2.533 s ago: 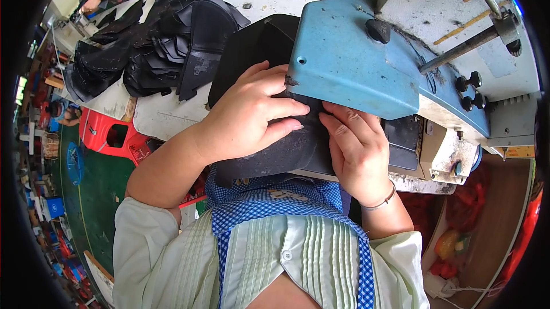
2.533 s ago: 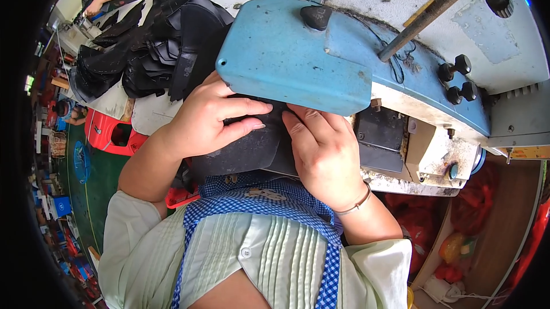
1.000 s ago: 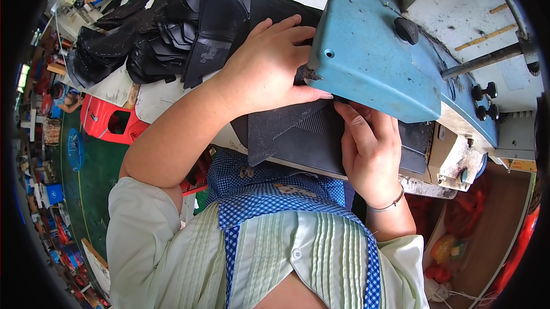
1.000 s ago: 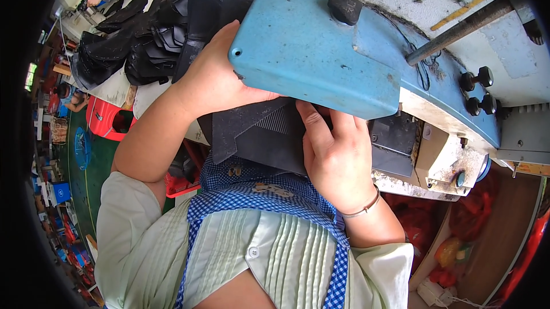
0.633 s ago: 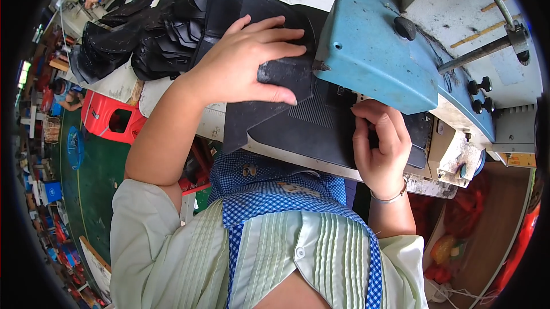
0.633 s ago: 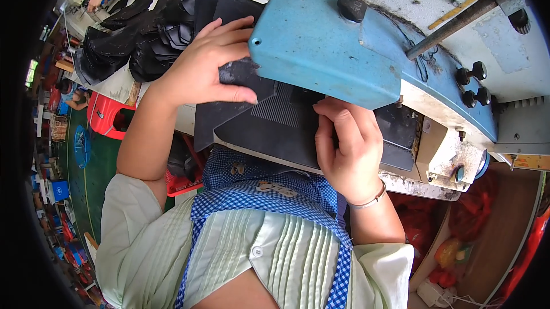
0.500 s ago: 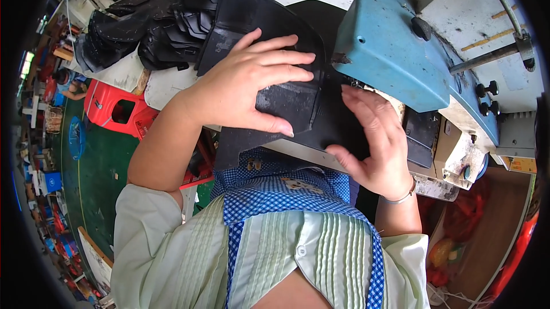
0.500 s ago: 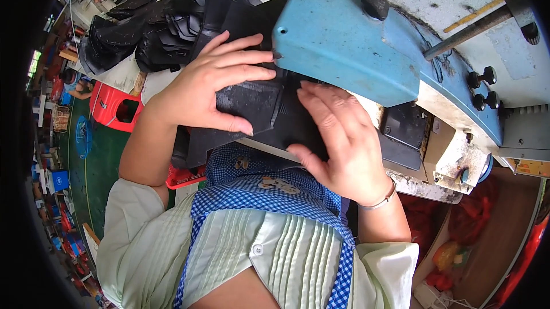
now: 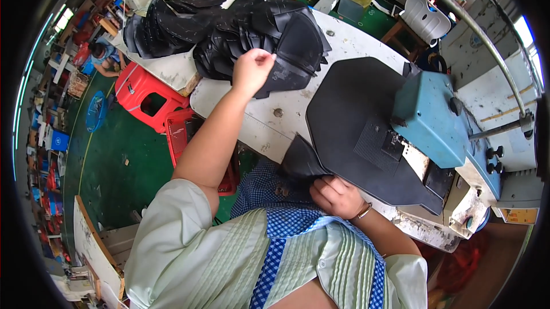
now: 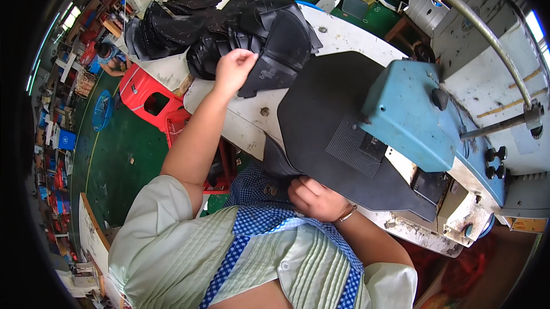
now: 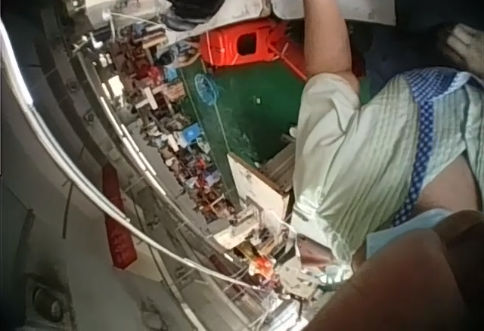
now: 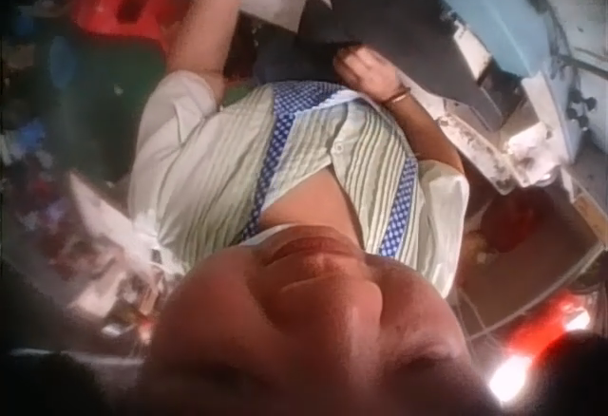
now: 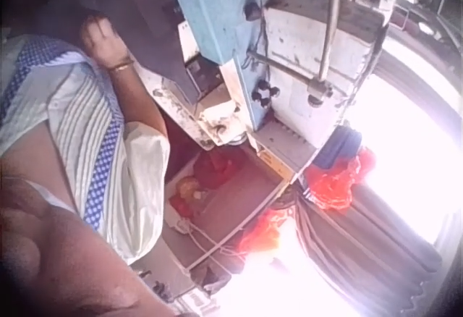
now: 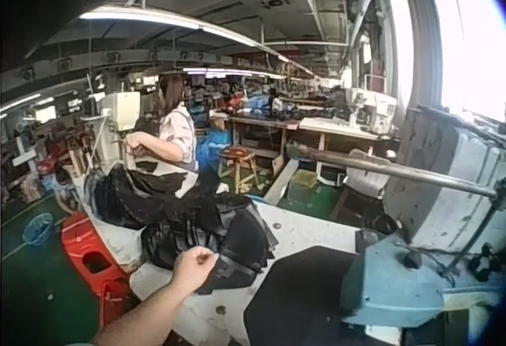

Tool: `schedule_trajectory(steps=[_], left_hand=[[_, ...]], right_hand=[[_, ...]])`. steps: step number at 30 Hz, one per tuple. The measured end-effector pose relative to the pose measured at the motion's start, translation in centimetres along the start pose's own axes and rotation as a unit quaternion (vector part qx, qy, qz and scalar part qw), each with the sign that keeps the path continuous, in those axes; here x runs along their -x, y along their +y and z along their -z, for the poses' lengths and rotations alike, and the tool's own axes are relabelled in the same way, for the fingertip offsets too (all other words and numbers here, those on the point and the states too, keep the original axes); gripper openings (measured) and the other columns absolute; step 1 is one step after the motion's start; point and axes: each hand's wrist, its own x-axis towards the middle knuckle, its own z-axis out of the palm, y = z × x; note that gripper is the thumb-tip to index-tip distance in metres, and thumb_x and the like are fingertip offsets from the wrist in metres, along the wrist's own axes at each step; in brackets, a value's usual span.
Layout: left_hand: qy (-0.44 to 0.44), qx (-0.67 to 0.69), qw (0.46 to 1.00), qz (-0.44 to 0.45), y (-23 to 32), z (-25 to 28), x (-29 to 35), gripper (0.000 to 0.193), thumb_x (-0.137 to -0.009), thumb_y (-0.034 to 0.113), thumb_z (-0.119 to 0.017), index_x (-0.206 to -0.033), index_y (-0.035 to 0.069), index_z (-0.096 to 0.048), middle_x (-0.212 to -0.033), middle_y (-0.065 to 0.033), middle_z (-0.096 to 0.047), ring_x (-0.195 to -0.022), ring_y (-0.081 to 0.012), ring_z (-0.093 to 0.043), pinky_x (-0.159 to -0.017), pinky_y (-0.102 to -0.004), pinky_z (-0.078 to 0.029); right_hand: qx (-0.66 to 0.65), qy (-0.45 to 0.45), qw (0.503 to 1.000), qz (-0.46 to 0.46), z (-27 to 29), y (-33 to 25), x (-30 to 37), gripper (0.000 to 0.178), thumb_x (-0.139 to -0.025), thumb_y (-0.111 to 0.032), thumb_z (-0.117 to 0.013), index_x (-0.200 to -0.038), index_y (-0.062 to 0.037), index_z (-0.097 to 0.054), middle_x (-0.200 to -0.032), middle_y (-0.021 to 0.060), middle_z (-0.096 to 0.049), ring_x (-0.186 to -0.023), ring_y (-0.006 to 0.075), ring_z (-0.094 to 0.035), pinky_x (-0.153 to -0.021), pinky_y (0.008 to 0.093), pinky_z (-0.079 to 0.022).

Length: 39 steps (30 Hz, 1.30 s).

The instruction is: Operating an industrial stitching machine to join leather components of shoe uppers.

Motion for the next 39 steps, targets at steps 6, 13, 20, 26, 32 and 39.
schedule_trajectory(steps=[6,13,20,26,32,39], left_hand=[[0.025,-0.338,0.94,-0.029,-1.2,-8.1,-0.7,0.049,-0.074,0.034,-0.087,-0.11,0.009,-0.064,-0.106,-0.0131,-0.066,-0.103,-0.0345,-0.064,-0.091,-0.0451,-0.052],[0.083,-0.154,0.984,-0.017,-2.7,-6.1,-2.0,0.021,-0.081,0.022,-0.081,-0.092,0.009,-0.068,-0.09,-0.012,-0.071,-0.085,-0.0354,-0.07,-0.072,-0.0475,-0.053],[0.021,0.0,0.979,-0.202,11.9,7.4,2.0,0.023,-0.091,0.005,-0.071,-0.112,-0.003,-0.069,-0.097,-0.0187,-0.072,-0.086,-0.0328,-0.071,-0.075,-0.0346,-0.055],[-0.307,0.09,0.902,-0.291,19.6,7.9,9.9,0.033,-0.093,0.004,-0.069,-0.125,0.0,-0.064,-0.1,-0.0158,-0.072,-0.085,-0.0307,-0.07,-0.077,-0.0382,-0.056],[-0.404,0.541,0.73,0.106,17.4,6.5,12.7,0.084,-0.083,0.018,-0.087,-0.149,0.002,-0.037,-0.098,-0.0091,-0.073,-0.089,-0.0104,-0.069,-0.08,-0.0229,-0.052],[-0.59,0.417,0.677,0.14,16.4,4.4,8.9,0.083,-0.077,0.002,-0.088,-0.145,-0.002,-0.042,-0.09,-0.0045,-0.07,-0.083,-0.0075,-0.066,-0.076,-0.0212,-0.052]], right_hand=[[0.021,0.005,0.918,-0.396,-7.0,2.2,11.9,0.037,-0.09,-0.014,-0.062,-0.124,-0.0025,-0.068,-0.125,0.0237,-0.067,-0.117,0.0459,-0.061,-0.105,0.0521,-0.046],[0.151,-0.156,0.931,-0.295,3.2,-1.9,5.0,0.033,-0.086,-0.012,-0.063,-0.116,-0.0027,-0.07,-0.102,0.0156,-0.071,-0.097,0.0346,-0.069,-0.089,0.0462,-0.056],[0.093,0.033,0.994,-0.055,10.7,-3.0,-0.6,0.039,-0.084,-0.008,-0.07,-0.122,-0.0044,-0.066,-0.114,0.0084,-0.068,-0.087,0.0185,-0.069,-0.071,0.0285,-0.056],[0.303,0.113,0.944,-0.062,13.2,-1.4,-5.8,0.038,-0.082,-0.011,-0.066,-0.12,-0.0128,-0.073,-0.127,0.0109,-0.068,-0.077,0.0173,-0.059,-0.064,0.0251,-0.047],[0.214,0.154,0.963,-0.056,12.5,-2.3,-4.0,0.037,-0.076,-0.007,-0.065,-0.11,0.0018,-0.074,-0.107,0.0149,-0.075,-0.072,0.016,-0.062,-0.063,0.0251,-0.051],[0.241,0.051,0.956,-0.159,12.5,-2.1,-1.1,0.043,-0.071,-0.015,-0.064,-0.111,-0.0031,-0.072,-0.115,0.0123,-0.07,-0.09,0.0225,-0.065,-0.068,0.0307,-0.05]])
